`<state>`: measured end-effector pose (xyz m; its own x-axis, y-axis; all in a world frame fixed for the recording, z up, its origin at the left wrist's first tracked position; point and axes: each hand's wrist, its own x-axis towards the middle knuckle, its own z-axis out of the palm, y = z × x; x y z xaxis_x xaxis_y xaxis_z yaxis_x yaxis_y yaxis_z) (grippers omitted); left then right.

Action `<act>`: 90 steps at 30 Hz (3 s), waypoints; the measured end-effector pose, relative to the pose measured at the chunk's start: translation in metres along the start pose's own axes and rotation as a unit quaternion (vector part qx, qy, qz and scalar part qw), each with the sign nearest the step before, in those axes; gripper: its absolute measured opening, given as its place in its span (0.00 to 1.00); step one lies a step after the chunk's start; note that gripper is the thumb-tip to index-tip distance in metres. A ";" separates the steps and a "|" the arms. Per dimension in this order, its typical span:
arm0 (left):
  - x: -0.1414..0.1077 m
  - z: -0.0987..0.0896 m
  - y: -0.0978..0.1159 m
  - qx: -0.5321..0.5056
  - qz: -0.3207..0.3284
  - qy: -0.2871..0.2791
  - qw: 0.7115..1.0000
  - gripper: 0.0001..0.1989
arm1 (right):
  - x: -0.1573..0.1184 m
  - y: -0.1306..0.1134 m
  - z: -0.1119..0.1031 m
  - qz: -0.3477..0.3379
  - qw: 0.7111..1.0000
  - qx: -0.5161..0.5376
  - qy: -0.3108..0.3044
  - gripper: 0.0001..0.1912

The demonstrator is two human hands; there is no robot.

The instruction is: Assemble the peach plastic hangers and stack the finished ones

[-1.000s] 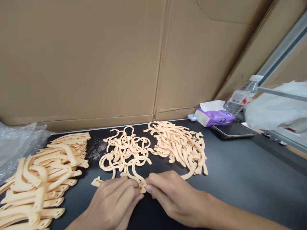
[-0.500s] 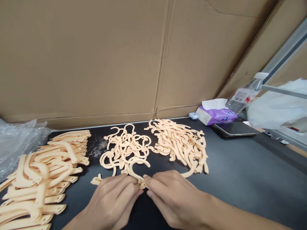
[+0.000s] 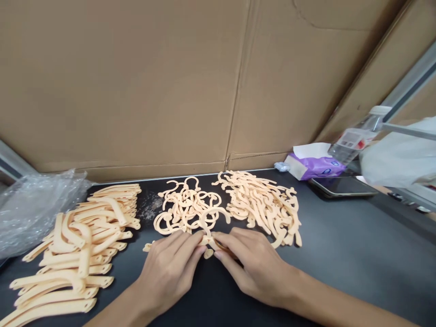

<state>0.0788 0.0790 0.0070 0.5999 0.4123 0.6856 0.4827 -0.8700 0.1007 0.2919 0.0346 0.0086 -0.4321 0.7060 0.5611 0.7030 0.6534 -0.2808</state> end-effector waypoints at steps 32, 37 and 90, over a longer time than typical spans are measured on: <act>0.013 -0.047 0.014 -0.110 -0.099 -0.255 0.956 0.10 | -0.007 -0.027 -0.009 -0.112 0.985 0.067 -0.110 0.07; 0.025 -0.069 0.021 -0.138 -0.209 -0.417 0.873 0.14 | -0.005 -0.023 -0.013 -0.139 0.978 0.071 -0.141 0.07; 0.023 -0.057 0.013 -0.104 -0.195 -0.391 0.894 0.09 | -0.009 -0.015 0.004 -0.036 0.994 -0.098 -0.046 0.11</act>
<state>0.0623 0.0617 0.0655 0.7131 0.6878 -0.1354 0.6725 -0.6167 0.4092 0.2830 0.0191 0.0045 -0.5277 0.6877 0.4987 0.7614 0.6432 -0.0813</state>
